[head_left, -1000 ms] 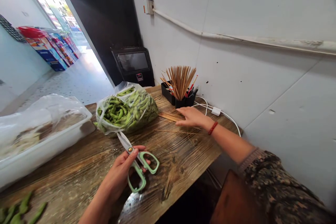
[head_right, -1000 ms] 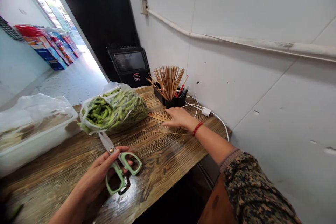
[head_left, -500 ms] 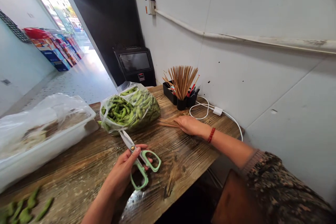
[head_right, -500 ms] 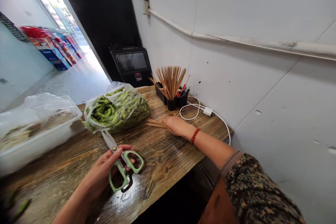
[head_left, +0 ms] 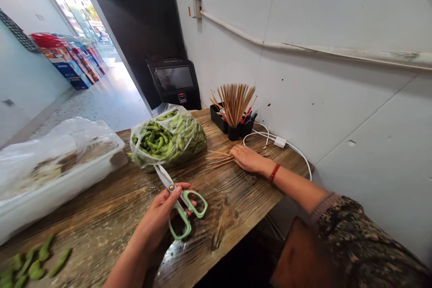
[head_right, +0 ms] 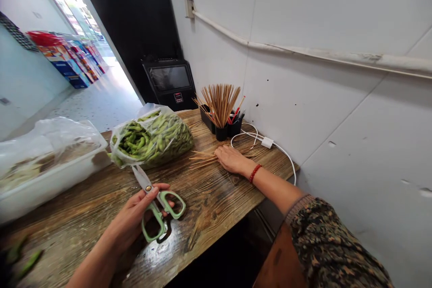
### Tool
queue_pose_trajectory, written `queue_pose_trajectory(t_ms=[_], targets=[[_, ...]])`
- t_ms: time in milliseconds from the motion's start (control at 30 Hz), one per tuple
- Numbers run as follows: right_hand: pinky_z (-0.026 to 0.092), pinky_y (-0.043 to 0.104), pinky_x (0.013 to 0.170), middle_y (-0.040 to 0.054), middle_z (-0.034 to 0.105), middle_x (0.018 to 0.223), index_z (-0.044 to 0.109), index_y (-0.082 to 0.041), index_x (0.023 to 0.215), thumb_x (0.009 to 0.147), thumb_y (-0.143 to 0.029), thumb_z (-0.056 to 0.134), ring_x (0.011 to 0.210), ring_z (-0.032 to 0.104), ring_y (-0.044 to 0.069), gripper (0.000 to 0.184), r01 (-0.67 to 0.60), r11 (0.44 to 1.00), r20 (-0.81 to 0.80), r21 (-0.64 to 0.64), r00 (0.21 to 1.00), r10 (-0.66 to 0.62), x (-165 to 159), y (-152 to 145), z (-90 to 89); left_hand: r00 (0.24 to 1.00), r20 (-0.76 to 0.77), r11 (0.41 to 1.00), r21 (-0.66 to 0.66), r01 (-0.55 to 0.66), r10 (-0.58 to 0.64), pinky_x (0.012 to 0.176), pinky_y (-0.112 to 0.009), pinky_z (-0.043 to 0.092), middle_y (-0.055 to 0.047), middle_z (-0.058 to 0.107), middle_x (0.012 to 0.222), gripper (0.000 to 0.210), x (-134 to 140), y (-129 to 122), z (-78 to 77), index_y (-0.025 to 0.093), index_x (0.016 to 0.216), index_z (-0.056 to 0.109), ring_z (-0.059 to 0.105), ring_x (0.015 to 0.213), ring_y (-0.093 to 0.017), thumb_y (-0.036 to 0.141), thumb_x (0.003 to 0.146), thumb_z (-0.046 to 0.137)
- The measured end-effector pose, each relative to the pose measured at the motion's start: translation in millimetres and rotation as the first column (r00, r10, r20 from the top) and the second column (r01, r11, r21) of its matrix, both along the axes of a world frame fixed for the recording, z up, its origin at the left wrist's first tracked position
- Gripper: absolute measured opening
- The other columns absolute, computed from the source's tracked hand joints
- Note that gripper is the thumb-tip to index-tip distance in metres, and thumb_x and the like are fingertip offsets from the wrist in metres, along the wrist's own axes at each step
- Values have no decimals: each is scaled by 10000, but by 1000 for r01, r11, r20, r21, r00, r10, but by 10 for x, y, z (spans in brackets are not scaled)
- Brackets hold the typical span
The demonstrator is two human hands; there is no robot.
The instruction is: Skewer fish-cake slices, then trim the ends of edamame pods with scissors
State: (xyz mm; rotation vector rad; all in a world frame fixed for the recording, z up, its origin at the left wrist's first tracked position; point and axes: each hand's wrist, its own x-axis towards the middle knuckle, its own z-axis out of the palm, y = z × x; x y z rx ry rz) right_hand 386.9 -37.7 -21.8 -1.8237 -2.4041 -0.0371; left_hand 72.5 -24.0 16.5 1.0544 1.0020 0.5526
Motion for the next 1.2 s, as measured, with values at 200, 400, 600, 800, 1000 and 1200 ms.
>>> queue_pose_trajectory(t_ms=[200,400,600,800,1000,1200], targets=[[418,334,835,109,584,980,536,-148,1008,999,-176,317,907,524,208,221,7,999,-27,52,1000,-5,-35,-65,-97,1000,5,1000,5,-5,5,564,-276,516,-87,727,747,470,0,-7,15,153,1026,607,652,579,-180,490,721,723],[442,270,758,70,612,996,556,-167,1014,944,-336,530,903,586,178,185,-10,1000,-31,11,999,11,27,-28,-28,1000,19,1000,-4,-1,1,558,-283,517,-85,729,734,508,-9,30,-53,155,1020,614,649,564,-181,521,690,738],[442,259,690,75,625,950,600,-166,888,889,-275,606,835,604,180,109,-17,997,22,-69,1000,18,-26,77,83,999,37,1000,9,10,-11,592,-275,524,-68,731,757,510,-24,51,-86,158,1031,605,649,588,-164,527,703,733],[447,317,776,113,619,957,562,-136,1027,969,-128,365,866,564,205,206,62,998,32,24,998,-63,-127,-132,135,999,33,1000,-1,-7,7,577,-275,519,-70,726,727,531,-12,8,-55,149,1027,596,645,578,-169,532,689,740],[448,352,802,80,611,886,558,-165,974,953,-196,413,852,556,203,149,143,895,-375,423,927,29,4,-157,581,999,36,1000,11,12,-12,592,-273,523,-86,729,748,504,-13,13,-51,145,1043,592,652,604,-174,513,723,720],[301,180,389,-90,352,612,432,-240,914,957,-490,415,414,340,58,254,529,768,-931,360,148,334,-59,107,1039,1000,17,1000,-6,0,0,559,-261,511,-90,732,752,519,-26,37,-92,157,1074,589,646,571,-170,515,721,720]])
